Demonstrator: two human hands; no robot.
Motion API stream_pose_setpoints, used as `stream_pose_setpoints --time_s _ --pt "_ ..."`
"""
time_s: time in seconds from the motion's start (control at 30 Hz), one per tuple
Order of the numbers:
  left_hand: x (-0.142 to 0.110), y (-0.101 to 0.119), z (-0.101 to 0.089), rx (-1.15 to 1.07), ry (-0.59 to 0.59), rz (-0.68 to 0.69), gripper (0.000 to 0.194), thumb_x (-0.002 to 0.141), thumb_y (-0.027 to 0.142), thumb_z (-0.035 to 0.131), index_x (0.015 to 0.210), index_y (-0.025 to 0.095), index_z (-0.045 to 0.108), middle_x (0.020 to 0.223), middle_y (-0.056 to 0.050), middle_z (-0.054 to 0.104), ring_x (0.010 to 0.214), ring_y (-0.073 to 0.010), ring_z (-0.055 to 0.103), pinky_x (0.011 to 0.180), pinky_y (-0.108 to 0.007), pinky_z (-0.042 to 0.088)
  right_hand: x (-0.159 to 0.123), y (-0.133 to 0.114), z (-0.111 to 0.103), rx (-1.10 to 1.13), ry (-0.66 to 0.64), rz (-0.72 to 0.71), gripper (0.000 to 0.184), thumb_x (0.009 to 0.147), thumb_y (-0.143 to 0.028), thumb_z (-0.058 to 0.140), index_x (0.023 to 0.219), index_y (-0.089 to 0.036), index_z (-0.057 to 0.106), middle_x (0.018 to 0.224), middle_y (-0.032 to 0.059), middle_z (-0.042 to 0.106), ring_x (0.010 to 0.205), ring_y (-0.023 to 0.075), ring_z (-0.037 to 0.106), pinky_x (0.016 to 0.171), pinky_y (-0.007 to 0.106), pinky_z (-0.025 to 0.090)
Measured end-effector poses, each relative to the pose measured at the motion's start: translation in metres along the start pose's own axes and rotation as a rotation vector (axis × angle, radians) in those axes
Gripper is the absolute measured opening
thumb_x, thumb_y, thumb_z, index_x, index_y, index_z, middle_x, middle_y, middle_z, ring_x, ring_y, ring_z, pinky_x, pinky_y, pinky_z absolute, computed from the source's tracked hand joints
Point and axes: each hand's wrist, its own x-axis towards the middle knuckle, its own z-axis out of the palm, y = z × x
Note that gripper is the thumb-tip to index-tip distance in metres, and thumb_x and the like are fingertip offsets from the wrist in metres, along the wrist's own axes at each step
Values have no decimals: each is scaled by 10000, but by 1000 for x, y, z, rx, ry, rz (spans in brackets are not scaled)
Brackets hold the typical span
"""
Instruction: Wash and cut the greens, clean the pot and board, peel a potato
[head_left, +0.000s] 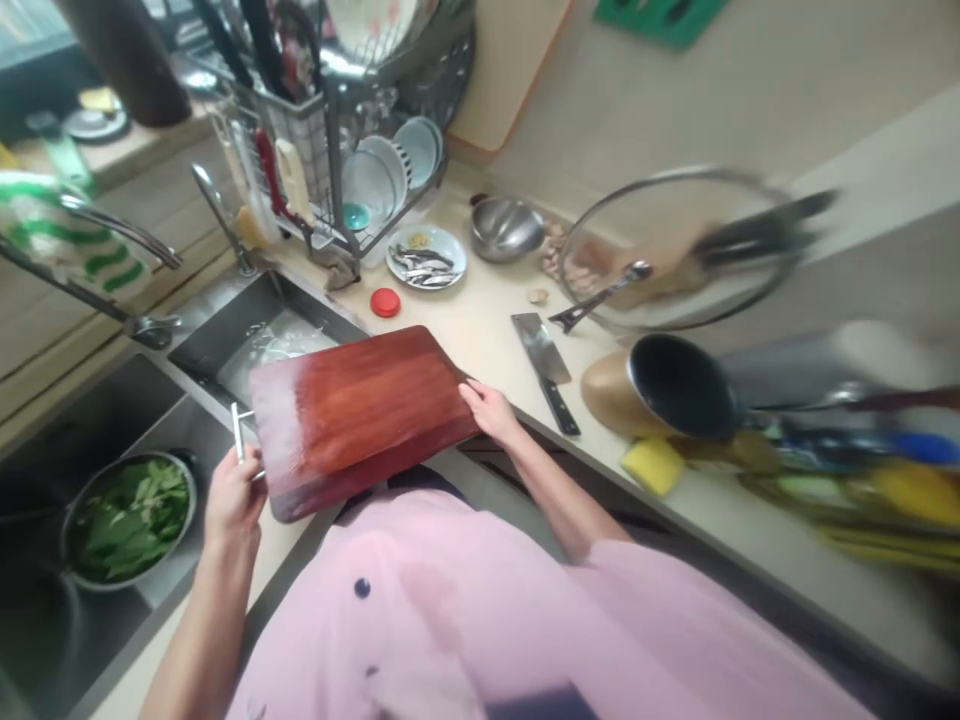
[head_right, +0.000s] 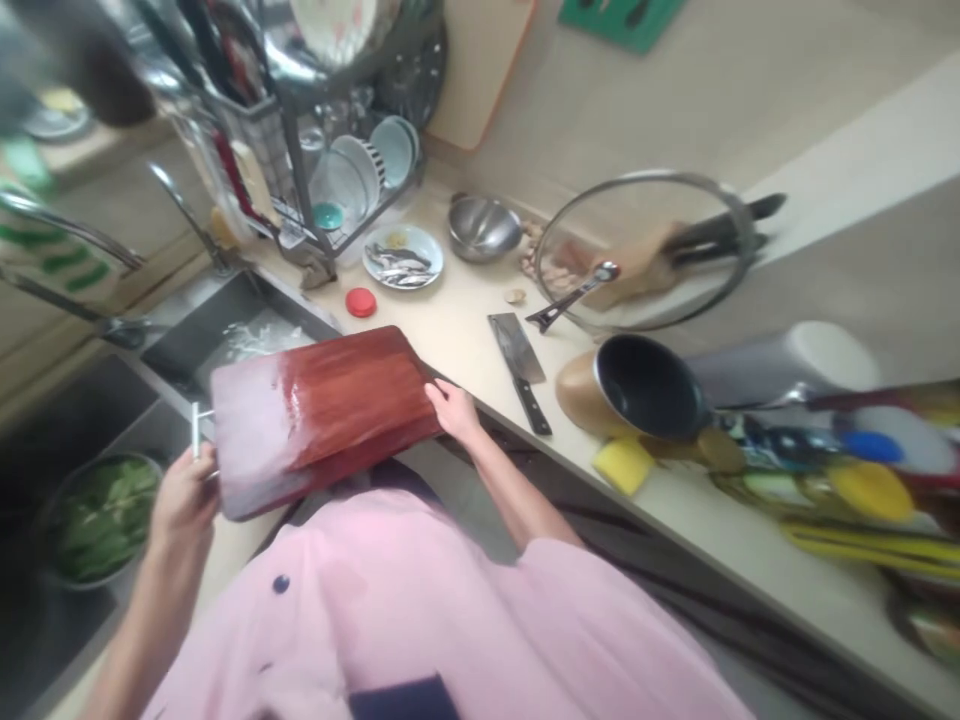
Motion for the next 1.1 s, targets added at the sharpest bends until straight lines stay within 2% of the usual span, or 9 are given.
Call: stream_pose_setpoints --time_s 0.13,0.23,0.33,0.43,0.53,0.63,0.73,0.87,1.1 --pt "29 -17 63 58 -176 -67 272 460 65 627 611 189 438 537 73 456 408 -61 423 383 -151 345 -9 50 -34 13 172 138 543 882 -603 507 982 -142 776 992 135 793 1001 340 728 995 438 530" --pt "45 -28 102 109 -227 -95 271 468 61 607 620 200 430 514 76 463 388 -73 429 381 -162 351 -4 67 -50 -22 244 228 503 896 -546 518 990 -135 792 989 140 798 1038 361 729 988 435 539" --pt "55 -37 131 134 -215 -92 280 493 66 623 643 204 431 503 81 460 384 -77 445 383 -162 355 4 71 -62 -99 221 283 511 959 -461 469 1163 -109 779 1129 166 785 1145 357 709 1028 419 524" --pt "58 -42 151 168 -174 -97 272 531 77 629 678 207 441 518 73 480 391 -83 469 400 -168 368 4 71 -77 -272 117 292 522 1016 -395 418 1341 -105 706 1275 214 728 1229 358 675 1075 432 492" --pt "61 -44 160 215 -148 -90 273 529 64 597 695 212 440 518 73 483 378 -85 453 388 -165 329 -2 77 -97 -549 155 306 478 1031 -362 428 1369 -139 682 1302 256 676 1219 389 659 1014 468 511" --pt "67 -45 165 256 -132 -79 283 517 57 572 702 216 429 513 83 467 376 -83 444 393 -161 317 -1 84 -115 -691 130 453 454 1013 -343 501 1364 -99 652 1349 277 620 1257 400 623 993 455 517" --pt "73 -45 169 295 -122 -72 286 508 66 553 704 221 414 510 90 444 374 -81 430 397 -164 311 9 85 -122 -694 -40 535 470 996 -319 553 1363 -31 608 1365 275 612 1297 380 605 1035 415 494" --pt "76 -50 172 326 -127 -36 265 540 103 554 738 221 423 541 88 458 410 -81 446 429 -169 345 20 76 -125 -645 -111 499 484 977 -286 571 1356 14 560 1346 292 629 1252 357 644 1008 376 488" --pt "79 -62 164 621 -104 154 175 649 160 527 774 231 427 599 76 433 498 -113 462 480 -206 358 12 64 -141 -547 -8 422 462 1003 -302 515 1411 -87 542 1161 216 738 1093 310 717 876 335 510"
